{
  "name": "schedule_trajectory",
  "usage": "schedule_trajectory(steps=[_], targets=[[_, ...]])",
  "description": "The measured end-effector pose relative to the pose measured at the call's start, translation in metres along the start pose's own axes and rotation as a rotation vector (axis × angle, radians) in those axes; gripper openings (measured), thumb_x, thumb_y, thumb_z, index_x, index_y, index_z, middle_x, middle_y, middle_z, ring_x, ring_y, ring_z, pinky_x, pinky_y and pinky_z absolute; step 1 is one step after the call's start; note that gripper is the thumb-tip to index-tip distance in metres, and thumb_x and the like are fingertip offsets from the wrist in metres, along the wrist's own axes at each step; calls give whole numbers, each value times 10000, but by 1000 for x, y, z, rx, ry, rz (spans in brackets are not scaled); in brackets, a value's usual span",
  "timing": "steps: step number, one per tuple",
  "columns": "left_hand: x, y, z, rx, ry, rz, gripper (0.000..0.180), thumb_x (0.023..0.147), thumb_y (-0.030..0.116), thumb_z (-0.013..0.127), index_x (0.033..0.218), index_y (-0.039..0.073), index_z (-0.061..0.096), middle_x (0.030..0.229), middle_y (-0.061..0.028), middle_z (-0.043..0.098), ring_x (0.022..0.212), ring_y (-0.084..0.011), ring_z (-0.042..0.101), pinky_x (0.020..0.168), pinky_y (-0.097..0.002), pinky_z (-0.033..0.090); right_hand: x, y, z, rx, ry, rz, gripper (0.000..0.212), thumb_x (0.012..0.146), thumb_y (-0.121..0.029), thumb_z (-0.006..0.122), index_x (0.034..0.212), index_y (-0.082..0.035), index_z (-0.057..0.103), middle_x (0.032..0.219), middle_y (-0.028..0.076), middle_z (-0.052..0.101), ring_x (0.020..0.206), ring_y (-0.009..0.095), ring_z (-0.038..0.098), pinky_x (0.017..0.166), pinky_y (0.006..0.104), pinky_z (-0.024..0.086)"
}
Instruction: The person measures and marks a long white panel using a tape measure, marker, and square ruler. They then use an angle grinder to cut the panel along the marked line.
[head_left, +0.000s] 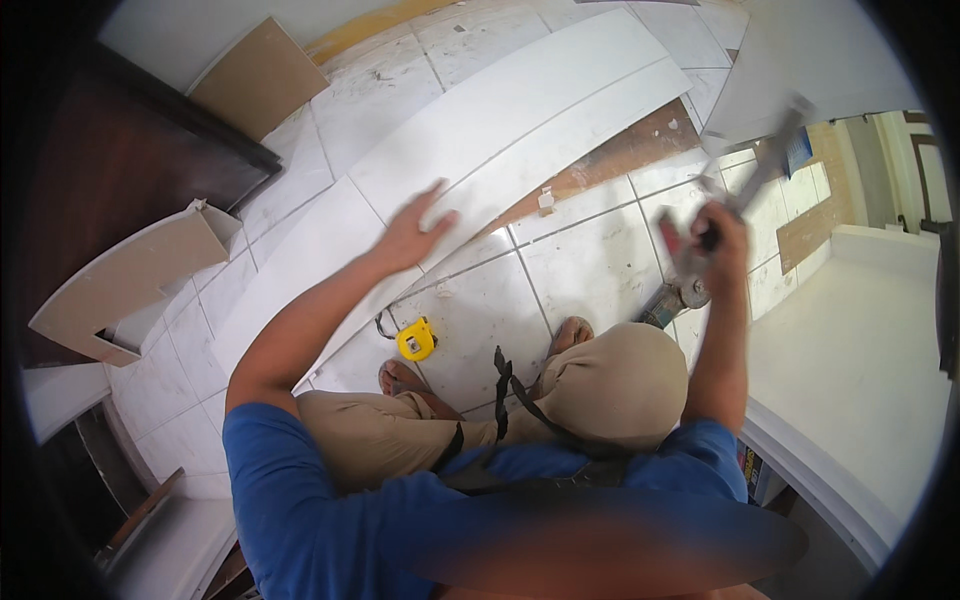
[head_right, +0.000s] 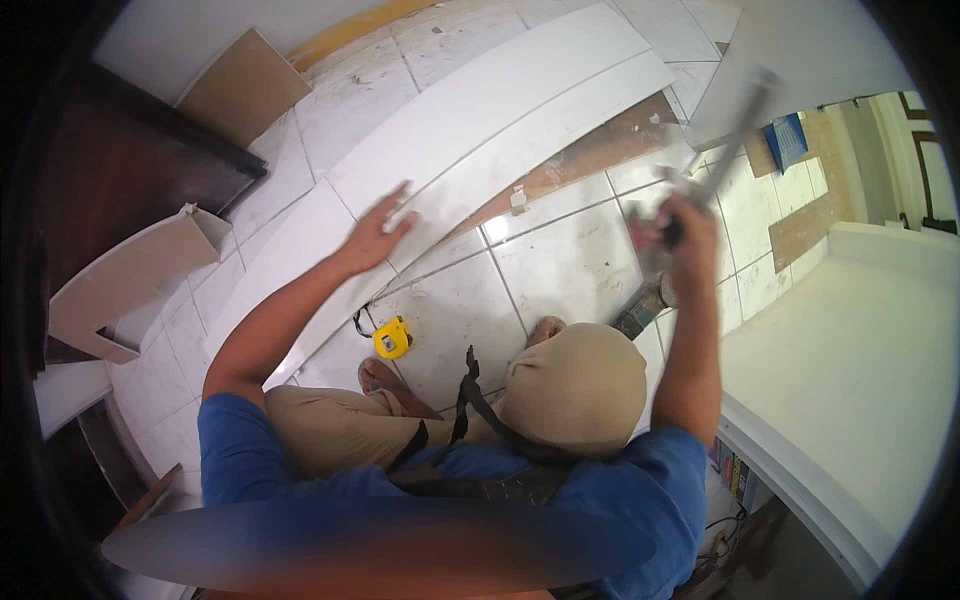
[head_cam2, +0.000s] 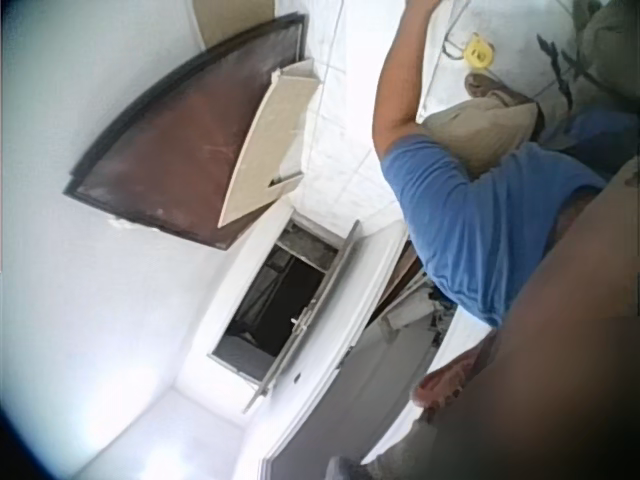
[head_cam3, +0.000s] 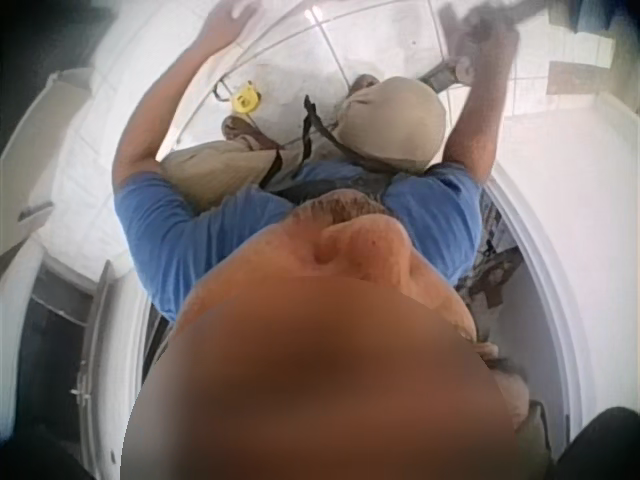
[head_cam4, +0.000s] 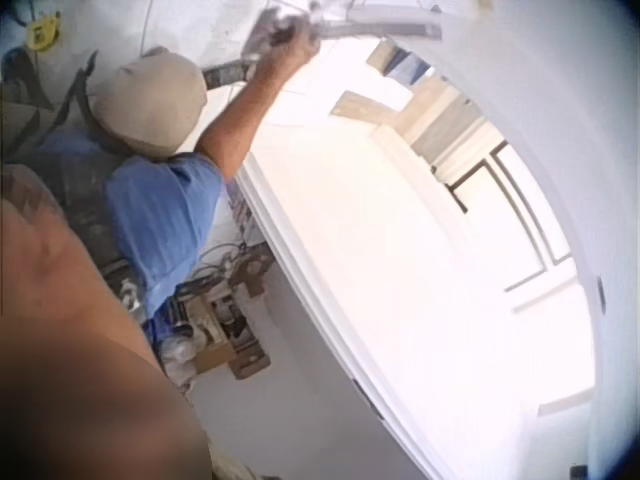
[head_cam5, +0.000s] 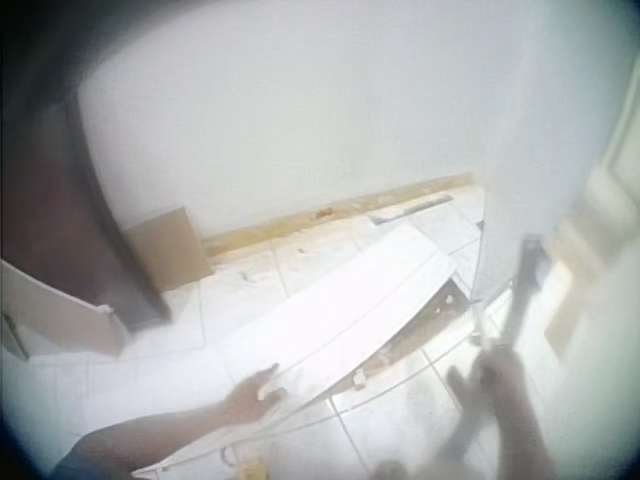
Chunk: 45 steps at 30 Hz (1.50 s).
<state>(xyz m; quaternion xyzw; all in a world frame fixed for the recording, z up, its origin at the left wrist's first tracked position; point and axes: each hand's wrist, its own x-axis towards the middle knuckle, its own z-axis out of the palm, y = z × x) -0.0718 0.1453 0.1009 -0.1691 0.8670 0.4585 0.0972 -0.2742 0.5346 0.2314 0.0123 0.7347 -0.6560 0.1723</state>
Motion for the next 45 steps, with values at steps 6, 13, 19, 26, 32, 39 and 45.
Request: schedule_trajectory(steps=[6, 13, 19, 26, 32, 39, 45], targets=[[12, -162, -95, 354, 532, -100, 764, 933, 492, 638, 1460, -24, 438, 1426, -287, 498, 1339, -392, 480, 1131, -415, 371, -9, -3, -157, -79, 777, -96, 434, 980, -352, 600, 1305, -64, 610, 719, -14, 484, 500, 72, 416, 432, 234, 301], [-47, -212, -143, 498, 337, -368, 1068, 806, 694, 667, 1531, -6, 315, 1488, -308, 420, 1378, -411, 434, 1148, -426, 358, -4, 131, -253, -371, 1072, 419, 1026, 911, -820, 290, 1162, 121, 611, 966, 208, 652, 691, 347, 587, 571, 449, 500], [-88, -202, -157, 631, 81, -559, 1280, 653, 735, 764, 1581, 56, 203, 1528, -283, 379, 1407, -400, 402, 1173, -426, 338, -33, 244, -239, -539, 970, 685, 1015, 931, -749, 304, 1300, 173, 514, 1354, 329, 537, 1227, 455, 534, 1059, 494, 416], [-103, -224, -168, 530, 79, -610, 1372, 569, 694, 841, 1589, 70, 169, 1546, -269, 356, 1416, -394, 393, 1179, -432, 335, -24, 327, -280, -648, 1208, 660, 951, 938, -704, 346, 1320, 159, 459, 1296, 362, 561, 1203, 512, 558, 1026, 551, 448], [-119, -239, -163, 520, 65, -583, 1351, 569, 624, 883, 1582, 59, 190, 1523, -253, 405, 1387, -378, 439, 1156, -437, 369, -32, 360, -288, -515, 981, 501, 636, 975, -491, 446, 1207, 90, 559, 1204, 328, 617, 1141, 469, 602, 933, 555, 508], [-97, -233, -174, 527, 45, -747, 1229, 684, 793, 687, 1543, 9, 288, 1480, -255, 467, 1380, -368, 455, 1137, -434, 382, -79, 325, -200, -580, 574, 581, 590, 972, -475, 481, 1104, 82, 622, 1143, 291, 652, 1060, 428, 632, 857, 535, 525], [-81, -245, -164, 638, -3, -741, 1064, 775, 819, 554, 1417, -26, 484, 1389, -288, 535, 1280, -396, 539, 1075, -450, 439, -76, 231, -85, -503, 263, 377, 583, 972, -477, 491, 1084, 80, 627, 1123, 277, 658, 1017, 405, 638, 823, 520, 526]])
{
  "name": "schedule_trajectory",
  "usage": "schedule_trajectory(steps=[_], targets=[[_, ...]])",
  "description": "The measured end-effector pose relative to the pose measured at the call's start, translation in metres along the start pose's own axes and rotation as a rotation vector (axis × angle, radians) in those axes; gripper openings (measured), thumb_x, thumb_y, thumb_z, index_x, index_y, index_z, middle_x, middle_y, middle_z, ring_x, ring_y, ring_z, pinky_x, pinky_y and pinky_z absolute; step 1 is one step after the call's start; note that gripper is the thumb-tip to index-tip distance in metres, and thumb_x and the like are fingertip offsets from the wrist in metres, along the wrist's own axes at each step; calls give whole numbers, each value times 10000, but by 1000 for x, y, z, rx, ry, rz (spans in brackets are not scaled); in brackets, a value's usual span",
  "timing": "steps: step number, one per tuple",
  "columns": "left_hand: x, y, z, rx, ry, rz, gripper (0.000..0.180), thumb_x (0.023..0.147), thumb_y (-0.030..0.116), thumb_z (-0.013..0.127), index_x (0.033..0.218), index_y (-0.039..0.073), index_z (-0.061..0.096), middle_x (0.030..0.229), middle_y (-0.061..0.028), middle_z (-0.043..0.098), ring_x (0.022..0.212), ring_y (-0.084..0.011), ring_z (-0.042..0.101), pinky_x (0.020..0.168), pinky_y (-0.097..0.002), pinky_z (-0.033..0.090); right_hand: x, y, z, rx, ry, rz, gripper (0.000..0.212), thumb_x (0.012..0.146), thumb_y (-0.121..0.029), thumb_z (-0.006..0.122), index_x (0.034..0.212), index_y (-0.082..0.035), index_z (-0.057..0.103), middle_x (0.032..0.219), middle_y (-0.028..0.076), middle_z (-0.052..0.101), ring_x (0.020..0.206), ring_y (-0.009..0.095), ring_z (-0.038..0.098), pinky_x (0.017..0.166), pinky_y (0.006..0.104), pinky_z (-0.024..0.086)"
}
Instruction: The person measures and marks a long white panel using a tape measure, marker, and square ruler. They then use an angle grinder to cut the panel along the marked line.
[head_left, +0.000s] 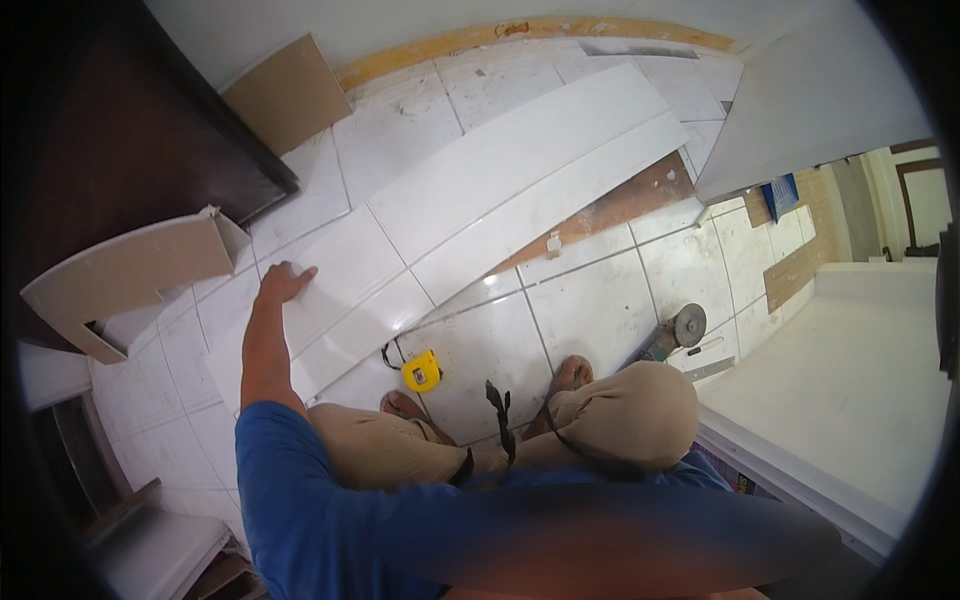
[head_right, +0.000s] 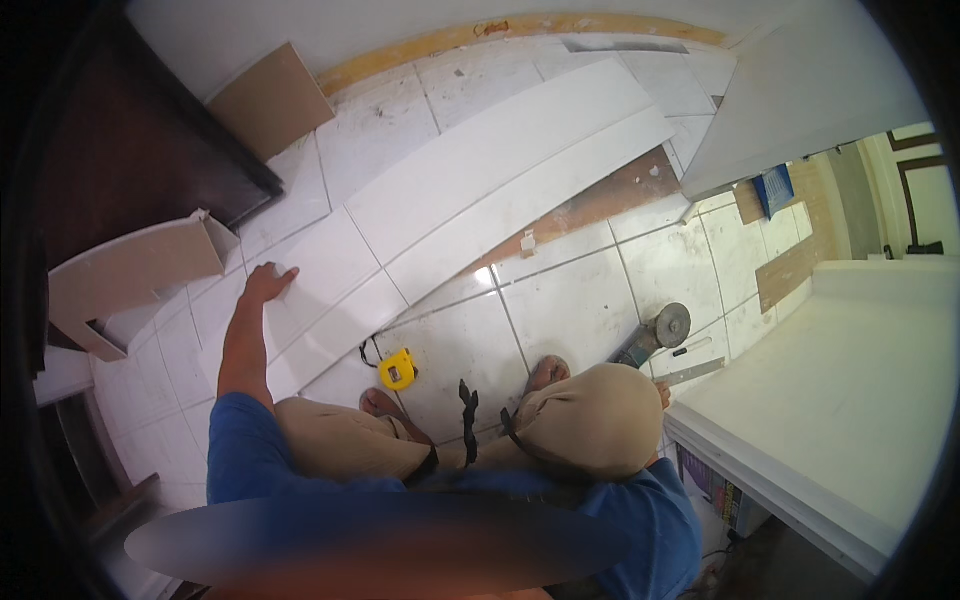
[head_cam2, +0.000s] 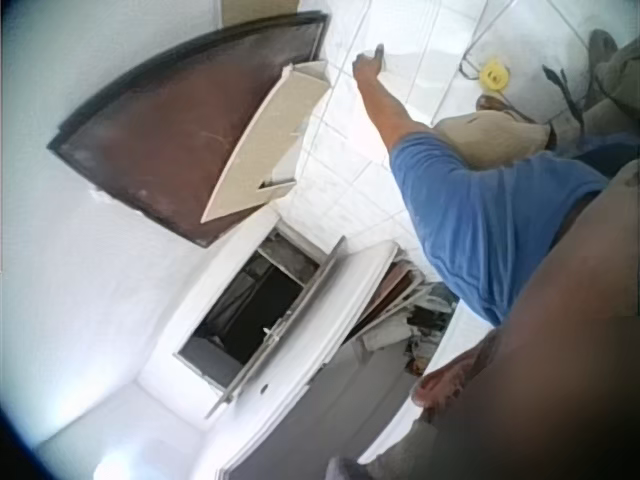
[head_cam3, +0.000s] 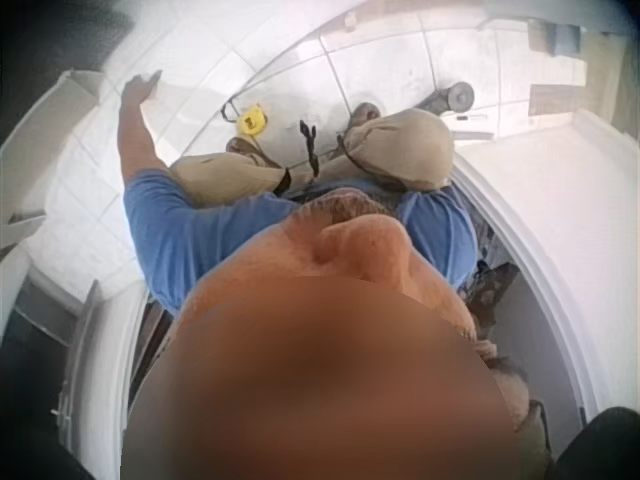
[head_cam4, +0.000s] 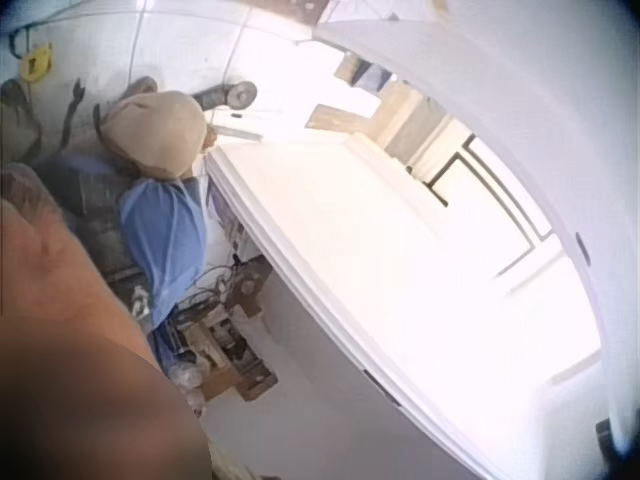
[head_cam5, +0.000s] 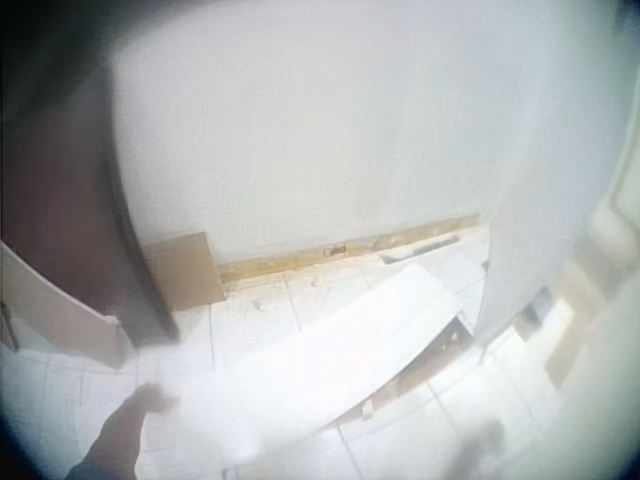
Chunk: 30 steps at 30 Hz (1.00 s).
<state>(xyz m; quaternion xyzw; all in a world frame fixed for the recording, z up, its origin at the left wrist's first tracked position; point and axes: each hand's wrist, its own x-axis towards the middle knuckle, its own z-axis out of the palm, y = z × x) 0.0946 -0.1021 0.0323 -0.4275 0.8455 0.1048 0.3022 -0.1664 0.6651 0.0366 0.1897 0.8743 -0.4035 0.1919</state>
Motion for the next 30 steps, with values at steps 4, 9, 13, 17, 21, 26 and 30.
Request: schedule_trajectory(steps=[4, 9, 13, 17, 21, 26, 30], targets=[[-6, 9, -9, -95, -52, -30, 1171, 699, 851, 606, 1457, -26, 436, 1431, -277, 502, 1321, -378, 511, 1102, -438, 424, -21, -73, 41, 32, -217, -195, 579, 972, -478, 498, 1071, 78, 631, 1109, 268, 662, 989, 390, 642, 800, 510, 527], [-9, -21, -1, -42, -100, -60, 1299, 613, 862, 672, 1472, -69, 382, 1488, -261, 450, 1391, -364, 440, 1149, -421, 384, -40, -138, 89, 12, -449, -404, 575, 972, -479, 506, 1054, 75, 635, 1092, 256, 667, 954, 371, 647, 772, 498, 528], [-7, -29, 8, 52, -86, -25, 1306, 579, 837, 720, 1452, -80, 401, 1474, -262, 469, 1383, -365, 450, 1143, -424, 387, -40, -144, 115, -86, -544, -468, 571, 973, -480, 513, 1041, 73, 639, 1079, 247, 671, 926, 356, 651, 749, 488, 529], [-29, -34, 11, -107, 2, -15, 1248, 629, 812, 709, 1495, -24, 379, 1473, -268, 467, 1384, -387, 444, 1143, -420, 376, -27, -111, 109, -273, -490, -462, 568, 973, -481, 520, 1028, 71, 643, 1065, 238, 675, 898, 341, 656, 726, 478, 529], [-44, -86, 15, -315, 123, -158, 1192, 718, 822, 614, 1515, -22, 345, 1485, -277, 448, 1393, -390, 430, 1149, -419, 364, -11, -60, 86, -487, -380, -429, 566, 973, -482, 527, 1015, 70, 646, 1052, 228, 679, 870, 326, 660, 704, 468, 530], [-87, -191, 91, -335, 143, -445, 1197, 757, 857, 518, 1527, -34, 302, 1493, -307, 418, 1410, -439, 387, 1167, -451, 335, -9, -7, 55, -714, -281, -350, 563, 973, -483, 535, 999, 67, 651, 1035, 217, 684, 834, 307, 665, 675, 456, 531], [-120, -240, 178, -530, 143, -671, 1287, 752, 880, 491, 1524, -110, 206, 1525, -349, 333, 1444, -450, 322, 1194, -449, 282, -17, 15, 34, -810, -252, -273, 561, 973, -484, 542, 985, 65, 654, 1022, 207, 687, 806, 292, 669, 653, 446, 532]])
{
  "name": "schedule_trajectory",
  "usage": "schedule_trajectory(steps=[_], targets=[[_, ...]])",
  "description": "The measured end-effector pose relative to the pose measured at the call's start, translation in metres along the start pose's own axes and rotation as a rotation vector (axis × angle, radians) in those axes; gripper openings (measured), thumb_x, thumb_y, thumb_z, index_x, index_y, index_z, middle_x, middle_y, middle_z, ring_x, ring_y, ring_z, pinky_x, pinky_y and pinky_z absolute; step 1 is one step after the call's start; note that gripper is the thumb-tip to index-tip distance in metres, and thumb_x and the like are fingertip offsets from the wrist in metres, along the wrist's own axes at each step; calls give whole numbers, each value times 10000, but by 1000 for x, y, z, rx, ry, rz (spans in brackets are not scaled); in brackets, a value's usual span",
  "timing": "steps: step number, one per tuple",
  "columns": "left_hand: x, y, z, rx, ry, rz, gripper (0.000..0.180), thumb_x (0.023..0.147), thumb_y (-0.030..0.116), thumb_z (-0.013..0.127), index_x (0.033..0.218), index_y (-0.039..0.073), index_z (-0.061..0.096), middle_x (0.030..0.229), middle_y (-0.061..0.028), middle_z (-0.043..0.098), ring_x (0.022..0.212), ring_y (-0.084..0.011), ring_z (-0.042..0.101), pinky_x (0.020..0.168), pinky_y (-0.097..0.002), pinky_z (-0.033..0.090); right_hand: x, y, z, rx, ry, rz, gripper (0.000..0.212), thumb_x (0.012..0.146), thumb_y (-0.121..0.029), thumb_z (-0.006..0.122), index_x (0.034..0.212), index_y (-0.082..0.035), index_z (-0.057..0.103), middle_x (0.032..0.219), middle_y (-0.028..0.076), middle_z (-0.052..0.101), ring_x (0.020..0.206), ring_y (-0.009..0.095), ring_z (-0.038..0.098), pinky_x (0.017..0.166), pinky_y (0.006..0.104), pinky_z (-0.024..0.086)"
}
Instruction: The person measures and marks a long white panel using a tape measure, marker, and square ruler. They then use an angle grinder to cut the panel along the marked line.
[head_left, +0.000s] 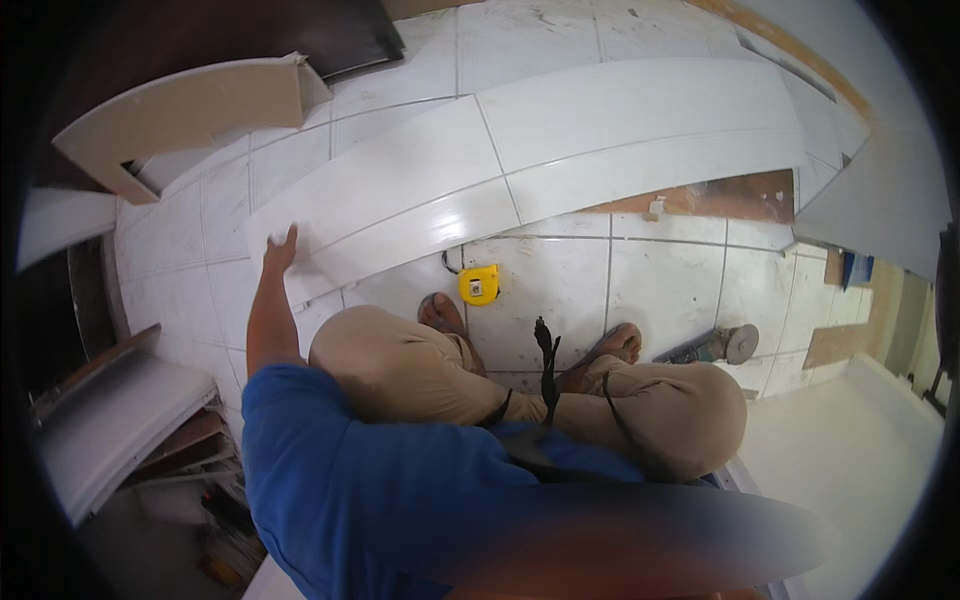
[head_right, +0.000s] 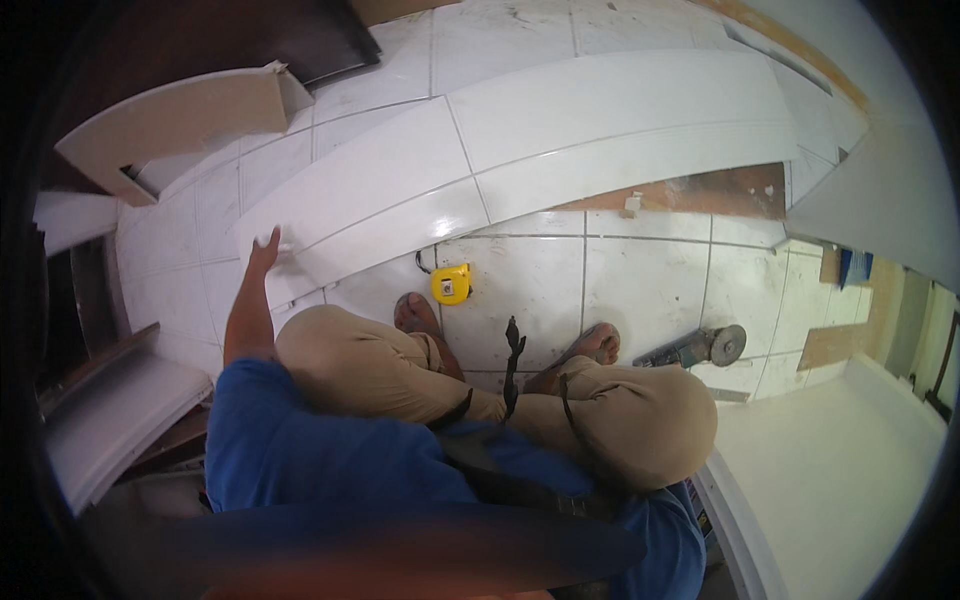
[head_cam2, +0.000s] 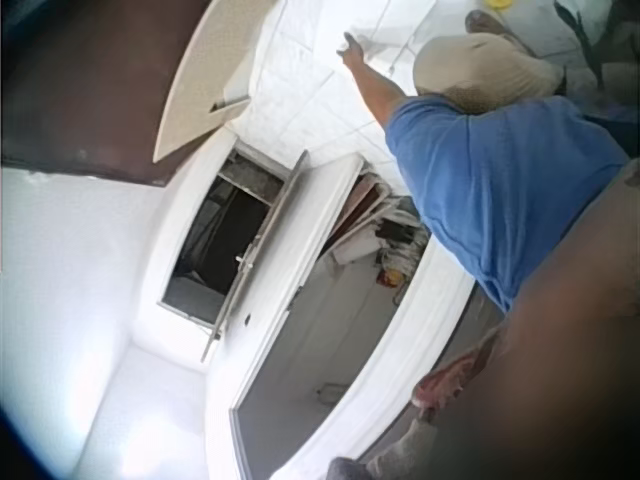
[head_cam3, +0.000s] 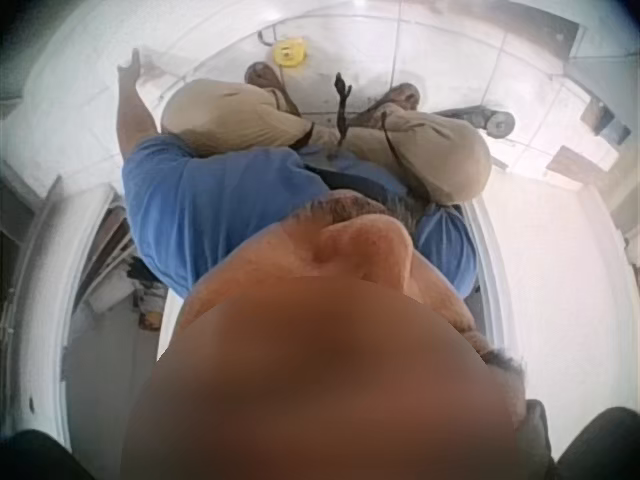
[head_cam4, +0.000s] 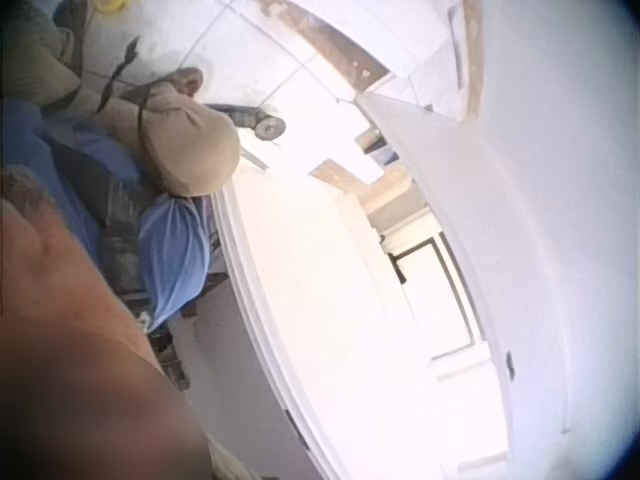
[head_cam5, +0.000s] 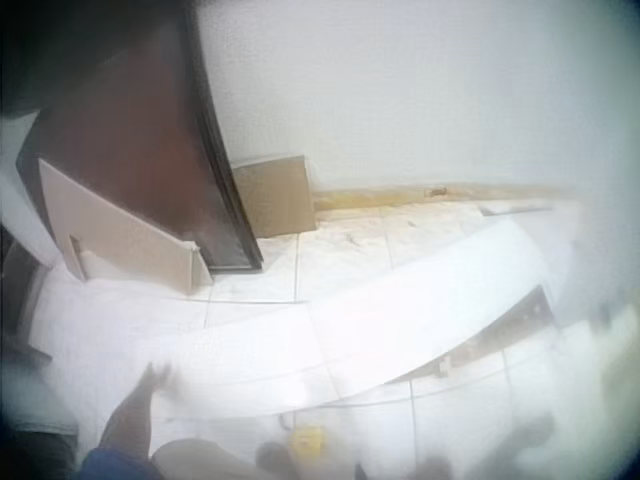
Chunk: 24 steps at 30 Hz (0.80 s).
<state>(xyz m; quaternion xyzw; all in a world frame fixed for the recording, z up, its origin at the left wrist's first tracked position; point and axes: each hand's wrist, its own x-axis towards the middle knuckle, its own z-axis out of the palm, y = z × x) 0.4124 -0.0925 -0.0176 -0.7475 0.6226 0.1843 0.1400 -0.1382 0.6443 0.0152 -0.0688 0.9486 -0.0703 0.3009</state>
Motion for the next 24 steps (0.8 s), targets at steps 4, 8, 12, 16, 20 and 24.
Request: schedule_trajectory(steps=[4, 8, 12, 16, 20, 24], targets=[[-9, -114, -2, -166, 211, -313, 1364, 723, 917, 482, 1525, -132, 140, 1522, -354, 332, 1441, -452, 322, 1194, -451, 279, -11, 7, 25, 16, -95, 36, 559, 973, -485, 549, 972, 63, 658, 1008, 198, 691, 778, 277, 673, 630, 436, 533], [-82, -33, 56, -144, 127, -462, 1281, 732, 905, 495, 1515, -81, 254, 1445, -321, 436, 1386, -445, 398, 1151, -511, 326, -26, 20, -9, -88, -44, 123, 558, 973, -486, 556, 959, 62, 661, 995, 189, 695, 750, 262, 677, 607, 427, 534], [-92, -80, 47, -895, 93, -665, 965, 808, 775, 568, 1396, 17, 462, 1357, -205, 543, 1290, -399, 493, 1042, -533, 422, 28, -27, -22, 179, -151, -37, 557, 973, -487, 563, 946, 60, 665, 981, 180, 699, 722, 247, 681, 585, 417, 535], [-57, -145, 46, -1459, -148, -364, 589, 896, 584, 663, 1277, 140, 590, 1246, -82, 630, 1153, -308, 581, 903, -477, 508, 98, -100, -36, 634, -266, -129, 546, 980, -486, 576, 1082, 42, 669, 1013, 151, 706, 731, 212, 681, 590, 361, 544], [-87, -137, 53, -1544, -184, -314, 495, 900, 497, 712, 1248, 160, 612, 1171, -42, 662, 1027, -244, 611, 824, -404, 510, 144, -153, -66, 983, -295, -14, 672, 982, -434, 606, 1433, 35, 436, 1313, 207, 595, 1011, 281, 668, 783, 350, 555], [-99, -131, 16, -1650, -11, -52, 520, 885, 407, 763, 1264, 91, 599, 1178, -62, 659, 1033, -244, 613, 850, -389, 515, 176, -173, -54, 1297, -315, 147, 587, 987, -377, 612, 1423, -19, 448, 1351, 212, 541, 1027, 297, 639, 850, 403, 550]])
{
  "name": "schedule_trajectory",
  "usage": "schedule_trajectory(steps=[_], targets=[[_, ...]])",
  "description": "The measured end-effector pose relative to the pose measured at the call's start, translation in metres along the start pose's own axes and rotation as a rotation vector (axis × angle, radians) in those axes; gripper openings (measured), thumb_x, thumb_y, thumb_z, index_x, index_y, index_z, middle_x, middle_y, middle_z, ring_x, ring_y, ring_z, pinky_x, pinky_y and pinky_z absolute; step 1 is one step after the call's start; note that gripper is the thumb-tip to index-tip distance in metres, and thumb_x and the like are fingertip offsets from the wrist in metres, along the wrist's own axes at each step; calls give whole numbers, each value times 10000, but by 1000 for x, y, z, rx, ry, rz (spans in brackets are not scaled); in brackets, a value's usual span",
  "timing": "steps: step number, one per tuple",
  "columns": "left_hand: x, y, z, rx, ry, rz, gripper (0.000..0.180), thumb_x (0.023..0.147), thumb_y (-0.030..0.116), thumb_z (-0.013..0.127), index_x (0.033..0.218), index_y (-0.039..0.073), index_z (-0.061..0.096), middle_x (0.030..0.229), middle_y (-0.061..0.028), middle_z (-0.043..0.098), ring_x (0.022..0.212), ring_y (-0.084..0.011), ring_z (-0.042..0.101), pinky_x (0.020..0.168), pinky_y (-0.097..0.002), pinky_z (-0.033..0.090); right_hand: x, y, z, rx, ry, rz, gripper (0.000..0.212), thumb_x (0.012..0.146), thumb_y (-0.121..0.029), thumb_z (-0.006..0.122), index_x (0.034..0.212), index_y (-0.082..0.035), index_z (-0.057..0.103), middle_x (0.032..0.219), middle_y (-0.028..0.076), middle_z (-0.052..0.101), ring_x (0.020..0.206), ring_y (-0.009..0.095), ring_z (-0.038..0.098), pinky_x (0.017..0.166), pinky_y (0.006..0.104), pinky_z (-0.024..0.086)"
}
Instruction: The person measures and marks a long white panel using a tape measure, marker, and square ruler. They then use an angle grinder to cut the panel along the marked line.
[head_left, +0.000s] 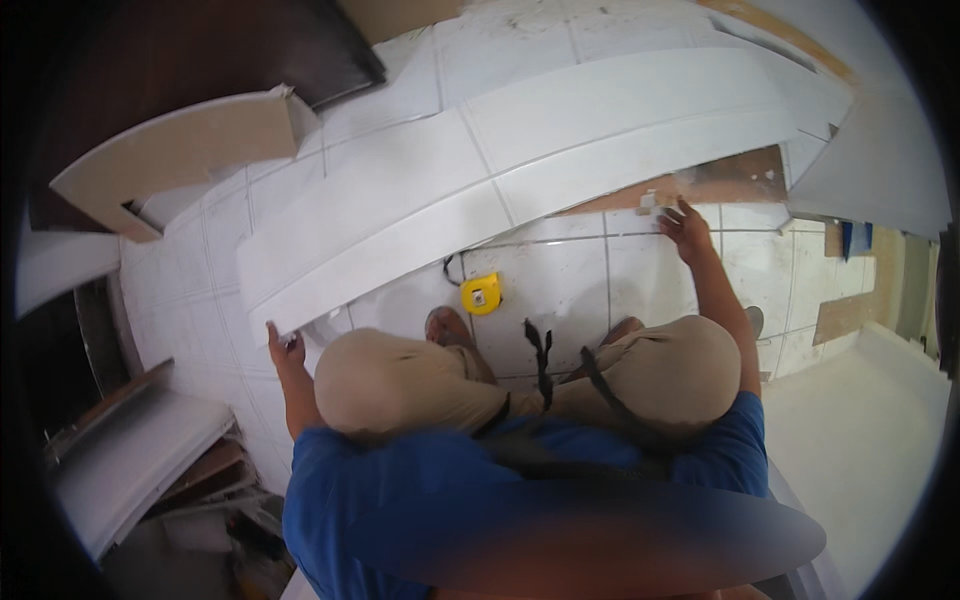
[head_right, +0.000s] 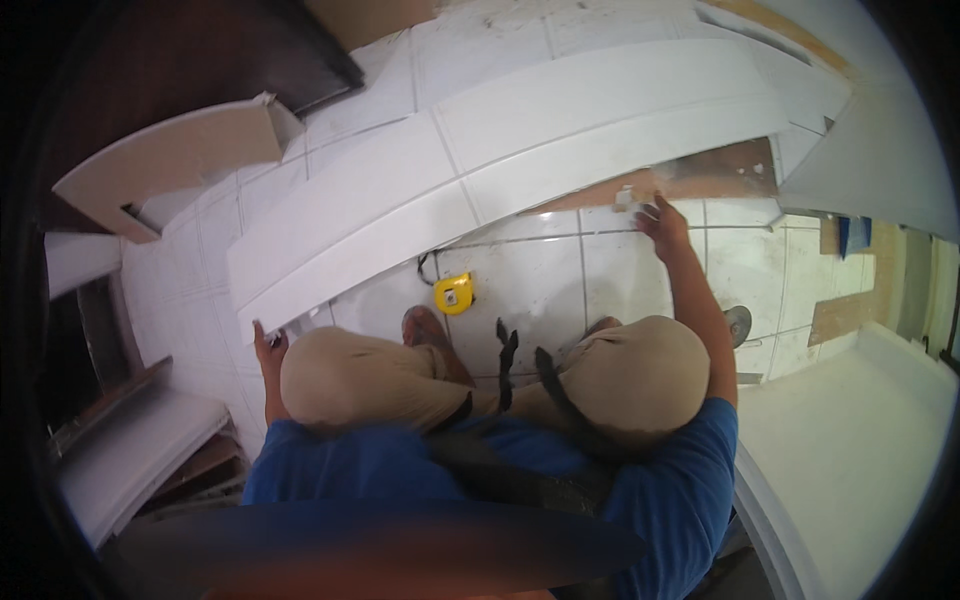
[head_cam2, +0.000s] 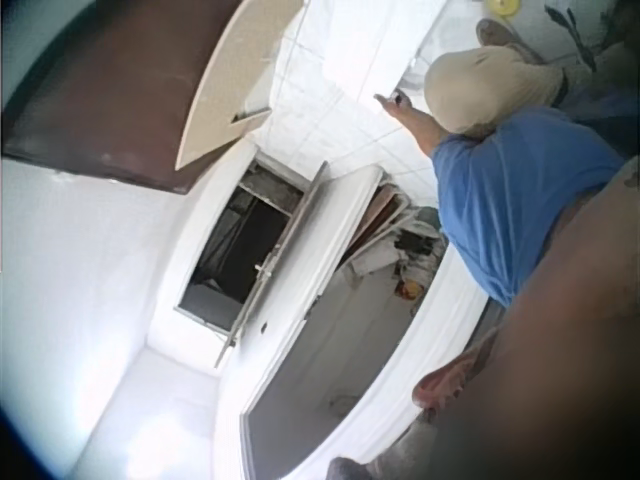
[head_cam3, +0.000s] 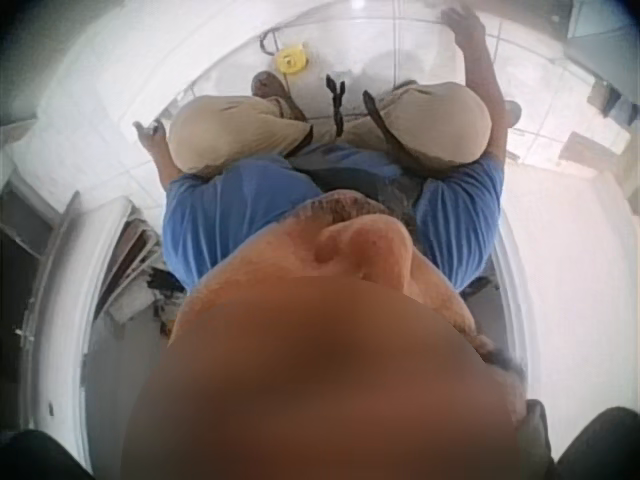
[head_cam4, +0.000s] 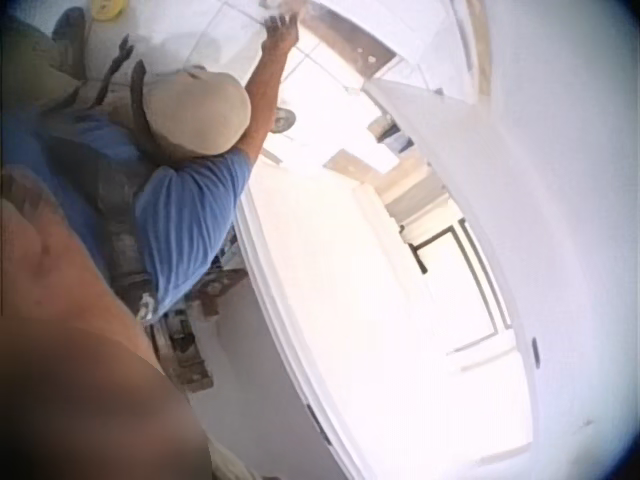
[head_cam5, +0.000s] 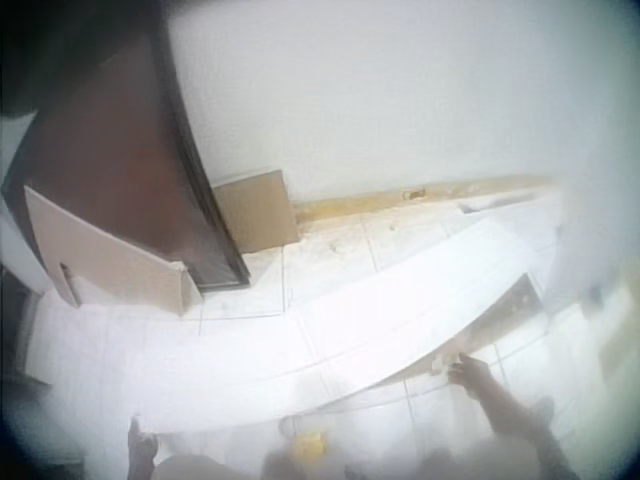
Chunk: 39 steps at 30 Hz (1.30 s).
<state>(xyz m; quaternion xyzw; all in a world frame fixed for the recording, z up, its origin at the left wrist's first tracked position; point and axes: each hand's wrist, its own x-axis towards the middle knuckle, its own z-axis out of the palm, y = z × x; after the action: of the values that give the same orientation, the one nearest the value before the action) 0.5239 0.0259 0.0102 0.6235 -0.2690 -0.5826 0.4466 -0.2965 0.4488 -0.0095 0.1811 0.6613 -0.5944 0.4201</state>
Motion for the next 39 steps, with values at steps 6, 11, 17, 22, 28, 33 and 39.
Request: schedule_trajectory(steps=[6, 11, 17, 22, 28, 33, 39], targets=[[-6, 22, 38, -332, 151, -81, 512, 909, 299, 750, 1298, 18, 572, 1231, -123, 630, 1093, -225, 606, 919, -345, 527, 22, 14, 6, 248, -15, 2, 421, 986, -351, 625, 1268, -55, 524, 1167, 165, 589, 1008, 269, 597, 899, 389, 521], [-32, 44, 64, -150, 156, -87, 458, 921, 263, 736, 1258, -6, 584, 1207, -112, 642, 1074, -201, 613, 887, -300, 534, 30, 27, 19, 310, -46, -40, 351, 1016, -290, 582, 1238, -26, 519, 1149, 141, 593, 1018, 263, 597, 910, 398, 524], [-104, 18, 121, -62, 172, -131, 353, 916, 268, 740, 1104, -12, 637, 1046, -136, 681, 869, -185, 667, 728, -248, 577, 26, 30, 35, 269, -130, -14, 355, 1051, -274, 500, 1280, -5, 466, 1187, 167, 602, 1050, 286, 632, 893, 399, 533], [-136, -15, 170, -161, 209, -253, 369, 910, 252, 743, 1079, -50, 613, 994, -176, 700, 874, -231, 712, 686, -270, 619, 20, 29, 29, 307, -173, -31, 407, 1060, -301, 456, 1305, 22, 429, 1253, 226, 601, 1064, 315, 658, 845, 399, 545], [-148, -74, 214, -240, 126, -252, 421, 894, 304, 735, 1068, -60, 616, 947, -177, 707, 888, -234, 716, 691, -288, 620, -13, 10, 9, 124, 143, 2, 450, 1038, -340, 494, 1290, 33, 493, 1122, 194, 672, 922, 265, 706, 709, 347, 556], [-153, -97, 228, -156, 124, -338, 479, 887, 380, 712, 1040, -65, 629, 920, -175, 706, 877, -237, 716, 686, -300, 616, -88, 18, -39, -149, 26, -249, 368, 1001, -317, 571, 1121, 28, 611, 846, 133, 691, 651, 169, 640, 540, 305, 479], [-157, -96, 223, -24, 122, -404, 560, 877, 472, 684, 1006, -71, 645, 888, -173, 704, 863, -241, 715, 680, -314, 612, -184, 123, -88, -558, 388, 85, 362, 965, -360, 646, 951, 2, 651, 712, 78, 648, 594, 187, 619, 486, 336, 470]])
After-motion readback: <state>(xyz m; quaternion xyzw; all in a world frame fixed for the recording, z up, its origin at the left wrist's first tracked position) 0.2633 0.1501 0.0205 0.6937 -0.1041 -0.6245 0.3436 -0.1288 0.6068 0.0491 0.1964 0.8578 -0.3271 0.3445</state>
